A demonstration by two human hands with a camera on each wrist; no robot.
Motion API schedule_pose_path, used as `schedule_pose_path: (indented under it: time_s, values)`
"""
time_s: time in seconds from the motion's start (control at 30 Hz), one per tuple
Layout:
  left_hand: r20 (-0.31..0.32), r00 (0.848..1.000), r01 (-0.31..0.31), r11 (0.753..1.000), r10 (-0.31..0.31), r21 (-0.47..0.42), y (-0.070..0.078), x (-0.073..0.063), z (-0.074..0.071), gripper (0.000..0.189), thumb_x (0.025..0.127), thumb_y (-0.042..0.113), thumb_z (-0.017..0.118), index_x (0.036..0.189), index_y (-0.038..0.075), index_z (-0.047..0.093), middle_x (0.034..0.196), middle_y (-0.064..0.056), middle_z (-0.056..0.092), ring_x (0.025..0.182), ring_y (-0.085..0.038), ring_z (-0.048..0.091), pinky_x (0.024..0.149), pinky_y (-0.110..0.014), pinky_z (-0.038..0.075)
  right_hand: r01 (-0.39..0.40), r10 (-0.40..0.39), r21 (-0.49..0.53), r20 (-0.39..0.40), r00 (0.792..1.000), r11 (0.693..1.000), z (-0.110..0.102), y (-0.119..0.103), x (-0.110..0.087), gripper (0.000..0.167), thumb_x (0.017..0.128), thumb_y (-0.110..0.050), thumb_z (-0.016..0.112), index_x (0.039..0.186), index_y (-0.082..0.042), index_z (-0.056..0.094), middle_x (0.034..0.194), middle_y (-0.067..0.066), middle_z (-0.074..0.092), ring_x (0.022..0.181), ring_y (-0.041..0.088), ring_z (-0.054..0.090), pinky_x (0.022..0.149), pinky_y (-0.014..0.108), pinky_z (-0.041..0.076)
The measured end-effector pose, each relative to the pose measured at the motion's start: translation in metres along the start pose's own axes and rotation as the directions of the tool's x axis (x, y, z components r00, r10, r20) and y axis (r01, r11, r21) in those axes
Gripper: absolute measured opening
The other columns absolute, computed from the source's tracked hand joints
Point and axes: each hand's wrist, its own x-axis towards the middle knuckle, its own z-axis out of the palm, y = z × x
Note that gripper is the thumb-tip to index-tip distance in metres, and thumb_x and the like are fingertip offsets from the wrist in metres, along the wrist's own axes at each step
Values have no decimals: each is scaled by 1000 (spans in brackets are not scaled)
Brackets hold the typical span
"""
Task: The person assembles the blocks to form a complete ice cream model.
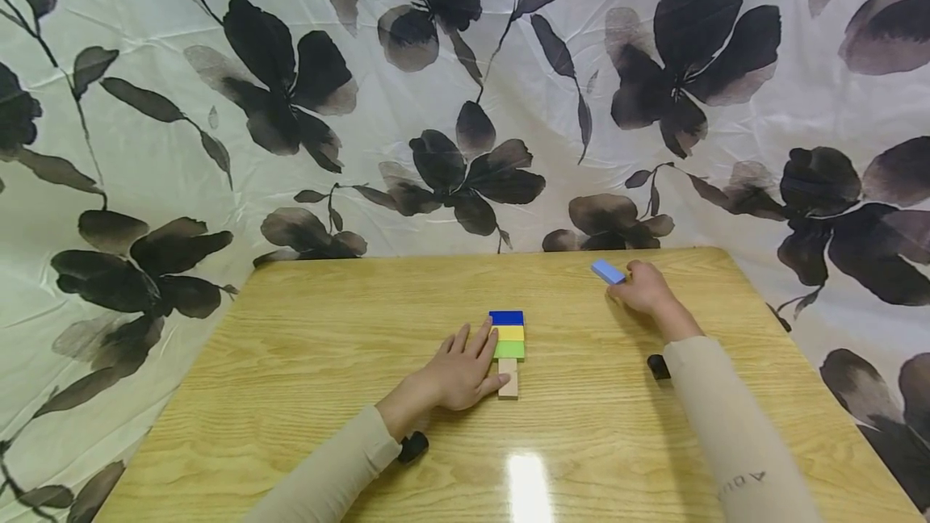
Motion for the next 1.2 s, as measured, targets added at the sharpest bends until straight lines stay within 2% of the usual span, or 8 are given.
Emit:
schedule_pose_path:
  time_s: [0.2, 0.43, 0.73, 0.97, 1.2]
  values:
    - [15, 1000, 9, 1000, -9, 1, 0, 3, 0, 79, 106, 62, 23, 166, 16, 1, 171, -3, -13, 156, -40, 0, 125, -55, 9, -30, 30, -10, 0, 1000, 999, -2, -2, 3, 71, 94, -22, 67, 136, 28, 39, 134, 47, 46, 122, 59, 47, 103, 65, 40]
    - [0, 1000, -2, 1000, 2, -7, 0, -2, -4, 79, 106, 62, 26, 166, 14, 7, 172, -6, -7, 156, -41, 4, 124, -56, 13, -27, 27, 0, -13, 1000, 1000, -1, -2, 5, 66, 94, -20, 68, 133, 27, 44, 132, 46, 49, 119, 57, 50, 102, 64, 41]
    - [4, 1000, 4, 1000, -4, -10, 0, -3, -4, 78, 107, 61, 26, 166, 14, 7, 172, -6, -6, 156, -42, 5, 124, -56, 14, -40, 40, -12, -20, 999, 999, 0, -3, 7, 60, 94, -20, 67, 130, 25, 49, 128, 43, 53, 115, 55, 52, 102, 62, 42]
    - [5, 1000, 1, 1000, -1, -6, 0, -2, -3, 78, 107, 62, 25, 166, 15, 7, 172, -6, -6, 156, -41, 5, 124, -56, 14, -38, 36, -39, -60, 998, 998, 1, -5, 9, 50, 92, -17, 69, 120, 23, 57, 118, 39, 60, 106, 52, 57, 95, 59, 46]
    - [3, 1000, 0, 1000, 0, 4, 0, -2, -4, 77, 107, 62, 25, 166, 16, 6, 172, -5, -7, 156, -40, 6, 124, -55, 15, -50, 46, -56, -61, 997, 997, 2, -4, 10, 46, 91, -16, 69, 116, 22, 59, 113, 37, 62, 102, 49, 58, 93, 58, 47]
